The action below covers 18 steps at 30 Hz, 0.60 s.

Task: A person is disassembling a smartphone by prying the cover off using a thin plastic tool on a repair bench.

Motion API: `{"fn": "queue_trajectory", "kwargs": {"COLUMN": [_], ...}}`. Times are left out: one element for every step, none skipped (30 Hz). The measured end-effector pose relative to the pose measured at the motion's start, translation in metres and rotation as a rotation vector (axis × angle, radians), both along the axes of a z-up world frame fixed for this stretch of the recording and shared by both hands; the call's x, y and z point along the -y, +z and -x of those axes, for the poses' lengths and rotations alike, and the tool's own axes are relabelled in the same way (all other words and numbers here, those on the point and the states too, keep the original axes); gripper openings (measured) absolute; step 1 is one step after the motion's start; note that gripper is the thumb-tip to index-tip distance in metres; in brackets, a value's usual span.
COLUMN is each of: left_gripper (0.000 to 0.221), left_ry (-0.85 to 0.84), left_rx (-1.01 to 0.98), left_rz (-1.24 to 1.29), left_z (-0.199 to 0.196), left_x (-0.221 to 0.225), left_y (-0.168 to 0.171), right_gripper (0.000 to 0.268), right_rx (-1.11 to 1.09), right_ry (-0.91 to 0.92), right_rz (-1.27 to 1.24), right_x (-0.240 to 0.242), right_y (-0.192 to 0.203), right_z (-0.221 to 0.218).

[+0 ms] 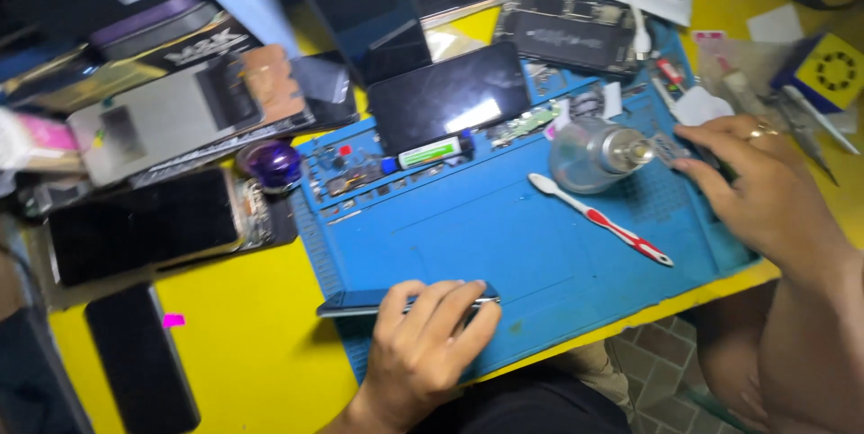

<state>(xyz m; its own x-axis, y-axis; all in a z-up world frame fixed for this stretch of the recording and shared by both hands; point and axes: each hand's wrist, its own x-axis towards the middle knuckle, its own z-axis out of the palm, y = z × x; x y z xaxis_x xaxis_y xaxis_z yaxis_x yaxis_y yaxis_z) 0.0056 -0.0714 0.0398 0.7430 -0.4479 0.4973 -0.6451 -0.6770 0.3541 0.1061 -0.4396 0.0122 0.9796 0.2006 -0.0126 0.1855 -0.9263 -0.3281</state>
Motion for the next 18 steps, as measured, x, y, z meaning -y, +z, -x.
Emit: {"fn": "queue_trajectory", "kwargs": {"left_gripper": [0.018, 0.018, 0.018, 0.018, 0.018, 0.019, 0.019, 0.015, 0.012, 0.012, 0.011, 0.01, 0.01, 0.011, 0.012, 0.012, 0.013, 0.014], "left_ry": [-0.021, -0.02, -0.02, -0.041, -0.042, -0.043, -0.061, -0.025, 0.015, 0.003, 0.036, 0.07, 0.065, 0.081, 0.097, 0.093, 0.101, 0.11], "left_rx": [0.003, 0.004, 0.005, 0.008, 0.005, 0.003, 0.005, -0.014, -0.034, -0.034, -0.056, -0.078, -0.079, -0.075, -0.072, -0.072, -0.065, -0.058], "left_rz": [0.004, 0.002, -0.002, 0.001, -0.002, -0.005, -0.004, -0.006, -0.008, -0.007, -0.012, -0.017, -0.017, -0.016, -0.015, -0.017, -0.011, -0.005], "left_z": [-0.001, -0.002, -0.004, -0.004, -0.004, -0.005, -0.005, -0.005, -0.003, -0.003, -0.002, -0.001, -0.002, -0.003, -0.004, -0.005, -0.005, -0.005], "left_x": [0.001, 0.002, 0.003, 0.004, 0.005, 0.005, 0.008, 0.01, 0.013, 0.015, 0.017, 0.018, 0.02, 0.022, 0.023, 0.023, 0.024, 0.024], "left_y": [0.0, 0.001, 0.001, 0.0, -0.001, -0.003, -0.002, -0.001, 0.0, 0.0, 0.0, 0.0, 0.0, 0.0, 0.001, 0.0, -0.001, -0.002], "right_gripper": [0.037, 0.04, 0.043, 0.043, 0.047, 0.051, 0.051, 0.05, 0.05, 0.05, 0.05, 0.049, 0.049, 0.039, 0.03, 0.03, 0.029, 0.03], "right_rx": [0.003, -0.013, -0.029, -0.027, -0.057, -0.088, -0.086, -0.071, -0.057, -0.056, -0.095, -0.134, -0.134, -0.148, -0.161, -0.161, -0.197, -0.233], "right_ry": [-0.021, 0.0, 0.022, 0.0, 0.05, 0.099, 0.082, 0.099, 0.122, 0.11, 0.11, 0.11, 0.105, 0.075, 0.045, 0.04, 0.018, -0.003], "right_rz": [0.004, 0.009, 0.012, 0.014, 0.049, 0.083, 0.083, 0.056, 0.03, 0.031, 0.054, 0.077, 0.076, 0.028, -0.021, -0.023, -0.083, -0.143], "right_x": [0.002, 0.004, 0.005, 0.005, 0.004, 0.003, 0.004, 0.005, 0.005, 0.005, 0.005, 0.004, 0.004, 0.004, 0.003, 0.001, 0.0, -0.002], "right_y": [-0.002, -0.003, -0.005, -0.004, -0.004, -0.003, -0.004, -0.006, -0.007, -0.004, -0.002, 0.001, 0.002, 0.003, 0.004, 0.008, 0.013, 0.017], "right_z": [-0.002, -0.004, -0.006, -0.008, -0.012, -0.015, -0.015, -0.015, -0.017, -0.017, -0.019, -0.02, -0.02, -0.02, -0.021, -0.023, -0.025, -0.027]}}
